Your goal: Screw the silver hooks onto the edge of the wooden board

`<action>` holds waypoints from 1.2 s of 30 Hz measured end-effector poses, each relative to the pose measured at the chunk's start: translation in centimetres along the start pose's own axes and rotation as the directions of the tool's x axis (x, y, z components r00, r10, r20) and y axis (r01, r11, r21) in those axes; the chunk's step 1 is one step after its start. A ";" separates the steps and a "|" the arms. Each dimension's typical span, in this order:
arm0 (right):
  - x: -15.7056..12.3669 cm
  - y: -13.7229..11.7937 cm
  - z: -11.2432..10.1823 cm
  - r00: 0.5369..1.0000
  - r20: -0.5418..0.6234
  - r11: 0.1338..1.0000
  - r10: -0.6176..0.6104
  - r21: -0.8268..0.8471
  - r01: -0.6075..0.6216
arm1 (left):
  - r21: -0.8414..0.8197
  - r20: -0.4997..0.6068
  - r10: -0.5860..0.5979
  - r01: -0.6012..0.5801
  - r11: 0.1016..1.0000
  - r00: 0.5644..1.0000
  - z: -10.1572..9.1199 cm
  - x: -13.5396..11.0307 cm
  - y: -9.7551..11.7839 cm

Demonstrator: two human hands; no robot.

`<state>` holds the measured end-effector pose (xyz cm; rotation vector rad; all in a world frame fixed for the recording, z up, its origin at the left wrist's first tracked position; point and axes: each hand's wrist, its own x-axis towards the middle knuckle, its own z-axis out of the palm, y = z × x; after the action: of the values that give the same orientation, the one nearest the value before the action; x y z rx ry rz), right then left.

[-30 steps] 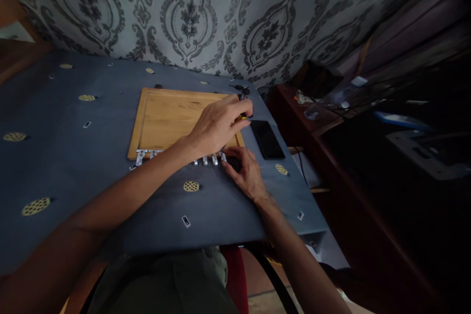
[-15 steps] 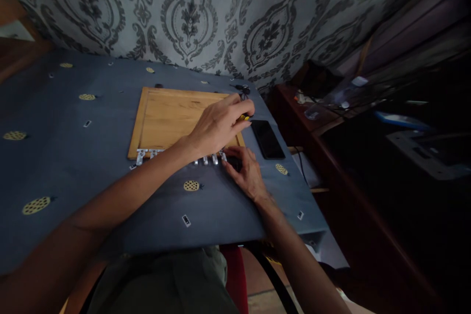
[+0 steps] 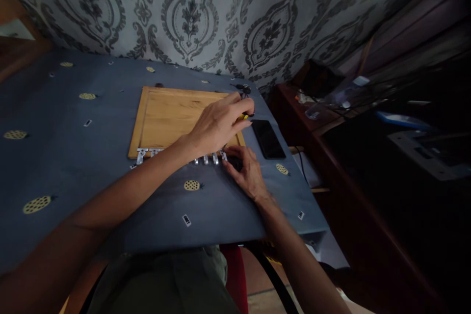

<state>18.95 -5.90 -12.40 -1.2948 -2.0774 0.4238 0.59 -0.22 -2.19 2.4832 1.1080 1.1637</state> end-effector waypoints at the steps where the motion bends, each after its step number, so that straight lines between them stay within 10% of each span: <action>1: 0.0 0.0 0.0 1.000 -0.001 1.000 0.003 0.000 -0.003 | -0.005 0.001 0.001 -0.001 1.000 1.000 0.0 0.0 -0.1; 36: 0.0 0.0 0.0 1.000 -0.011 1.000 0.006 0.010 -0.005 | -0.115 0.034 -0.011 0.014 0.993 0.999 -0.4 0.3 -0.3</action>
<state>18.91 -5.92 -12.43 -1.2947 -2.0607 0.4277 0.27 0.20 -1.88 2.3965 1.0166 1.1442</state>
